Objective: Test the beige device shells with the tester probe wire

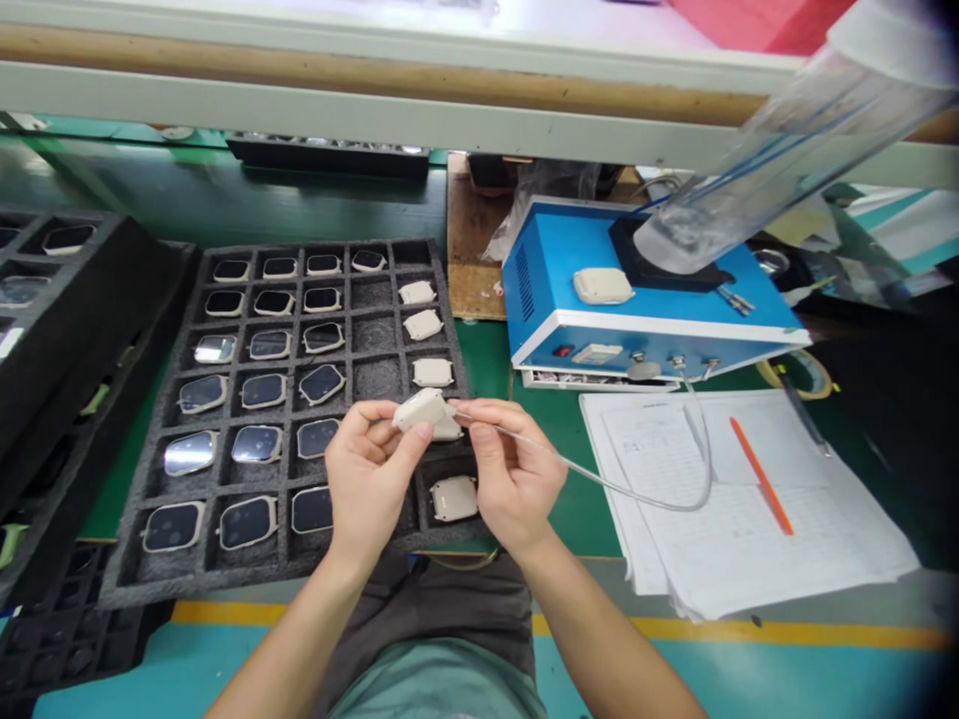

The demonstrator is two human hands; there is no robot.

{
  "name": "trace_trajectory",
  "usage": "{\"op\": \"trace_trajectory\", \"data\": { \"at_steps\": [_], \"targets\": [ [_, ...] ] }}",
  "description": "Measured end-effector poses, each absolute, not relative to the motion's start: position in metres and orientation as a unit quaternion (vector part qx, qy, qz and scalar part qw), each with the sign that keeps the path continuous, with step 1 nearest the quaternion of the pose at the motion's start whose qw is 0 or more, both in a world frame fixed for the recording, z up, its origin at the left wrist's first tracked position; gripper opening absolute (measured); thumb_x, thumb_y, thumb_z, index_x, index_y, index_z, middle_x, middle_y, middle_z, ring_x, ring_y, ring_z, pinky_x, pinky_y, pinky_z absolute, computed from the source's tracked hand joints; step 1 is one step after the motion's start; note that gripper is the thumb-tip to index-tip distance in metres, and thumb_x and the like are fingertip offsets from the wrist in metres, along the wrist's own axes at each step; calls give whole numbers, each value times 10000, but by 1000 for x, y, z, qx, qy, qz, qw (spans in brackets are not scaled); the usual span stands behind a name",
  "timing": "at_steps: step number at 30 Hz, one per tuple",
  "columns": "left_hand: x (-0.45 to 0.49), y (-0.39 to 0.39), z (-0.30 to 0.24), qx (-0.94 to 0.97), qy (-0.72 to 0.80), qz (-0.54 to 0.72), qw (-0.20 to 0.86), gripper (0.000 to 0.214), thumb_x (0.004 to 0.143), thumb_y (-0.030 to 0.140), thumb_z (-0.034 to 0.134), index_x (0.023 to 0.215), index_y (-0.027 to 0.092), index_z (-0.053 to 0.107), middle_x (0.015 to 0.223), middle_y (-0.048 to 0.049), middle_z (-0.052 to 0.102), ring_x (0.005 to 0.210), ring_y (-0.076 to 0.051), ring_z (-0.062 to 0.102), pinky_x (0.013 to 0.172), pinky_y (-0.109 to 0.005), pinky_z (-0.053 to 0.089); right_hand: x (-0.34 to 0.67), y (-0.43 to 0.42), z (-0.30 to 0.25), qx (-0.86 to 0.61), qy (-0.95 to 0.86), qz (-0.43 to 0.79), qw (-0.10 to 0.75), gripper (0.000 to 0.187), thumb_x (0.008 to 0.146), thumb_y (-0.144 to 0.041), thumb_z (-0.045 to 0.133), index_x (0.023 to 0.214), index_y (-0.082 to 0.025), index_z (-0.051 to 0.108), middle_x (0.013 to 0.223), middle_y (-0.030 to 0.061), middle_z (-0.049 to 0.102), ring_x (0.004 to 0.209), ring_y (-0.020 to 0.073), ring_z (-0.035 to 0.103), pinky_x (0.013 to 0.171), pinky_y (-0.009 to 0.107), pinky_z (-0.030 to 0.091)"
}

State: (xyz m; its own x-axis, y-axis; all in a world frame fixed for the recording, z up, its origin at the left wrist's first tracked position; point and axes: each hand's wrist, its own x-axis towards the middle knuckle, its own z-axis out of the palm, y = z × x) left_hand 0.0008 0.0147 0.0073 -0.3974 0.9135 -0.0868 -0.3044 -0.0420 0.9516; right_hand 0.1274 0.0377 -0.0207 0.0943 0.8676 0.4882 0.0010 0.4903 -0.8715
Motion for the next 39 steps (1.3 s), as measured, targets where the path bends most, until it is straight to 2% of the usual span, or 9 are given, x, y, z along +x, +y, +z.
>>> {"op": "trace_trajectory", "data": {
  "at_steps": [15,22,39],
  "targets": [
    [1,14,5,325,514,662,439,293,748,176,884,909,175,639,882,-28,821,812,-144,792,774,-202,620,127,39,-21,-358,-580,347,644,201,975,-134,614,1065,-258,744,1049,66,761,1011,223,734,857,399,624],
    [0,16,6,335,522,657,429,297,744,194,883,904,173,634,884,-41,820,821,-176,800,771,-233,631,126,40,-18,-361,-587,343,639,193,978,-141,606,1059,-255,739,1053,67,766,1006,220,732,881,401,614],
    [-6,21,2,333,532,665,404,343,705,224,917,917,171,653,905,-49,820,840,-183,803,781,-212,635,122,47,-16,-341,-580,345,654,188,969,-147,611,1042,-250,750,1035,69,765,979,201,737,883,370,624]
  ]
}}
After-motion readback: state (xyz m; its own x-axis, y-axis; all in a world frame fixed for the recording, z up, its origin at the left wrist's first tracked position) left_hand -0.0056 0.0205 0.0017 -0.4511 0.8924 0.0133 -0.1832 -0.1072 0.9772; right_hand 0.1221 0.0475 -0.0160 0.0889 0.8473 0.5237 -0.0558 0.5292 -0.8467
